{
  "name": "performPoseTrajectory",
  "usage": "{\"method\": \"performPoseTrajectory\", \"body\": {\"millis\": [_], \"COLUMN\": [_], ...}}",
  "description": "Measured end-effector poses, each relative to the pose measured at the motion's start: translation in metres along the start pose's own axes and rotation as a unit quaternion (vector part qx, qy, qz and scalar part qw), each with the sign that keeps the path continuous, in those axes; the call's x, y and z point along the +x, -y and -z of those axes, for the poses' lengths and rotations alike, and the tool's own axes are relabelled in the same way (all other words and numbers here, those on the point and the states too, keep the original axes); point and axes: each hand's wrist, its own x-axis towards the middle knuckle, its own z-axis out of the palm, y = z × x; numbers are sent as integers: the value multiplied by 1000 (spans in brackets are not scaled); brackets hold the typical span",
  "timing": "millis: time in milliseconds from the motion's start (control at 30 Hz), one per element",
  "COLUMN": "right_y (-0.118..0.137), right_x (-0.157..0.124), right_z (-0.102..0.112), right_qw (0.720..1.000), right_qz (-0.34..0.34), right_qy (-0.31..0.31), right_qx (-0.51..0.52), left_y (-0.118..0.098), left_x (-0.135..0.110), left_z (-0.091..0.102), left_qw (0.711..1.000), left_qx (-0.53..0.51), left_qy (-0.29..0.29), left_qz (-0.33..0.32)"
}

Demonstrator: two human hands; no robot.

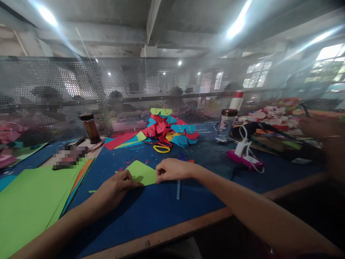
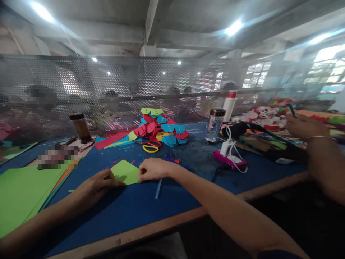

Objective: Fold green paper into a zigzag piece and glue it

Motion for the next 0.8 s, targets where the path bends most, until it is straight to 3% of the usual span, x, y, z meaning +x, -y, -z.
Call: {"method": "performPoseTrajectory", "body": {"millis": [800], "right_y": [-24], "right_x": [-10], "right_z": [14], "right_qw": [995], "right_qz": [33], "right_qy": [60], "right_qx": [77], "left_y": [-3], "left_x": [1], "left_z": [3], "left_qw": [1000], "left_qx": [-3], "left_qy": [-7], "left_qz": [-4]}}
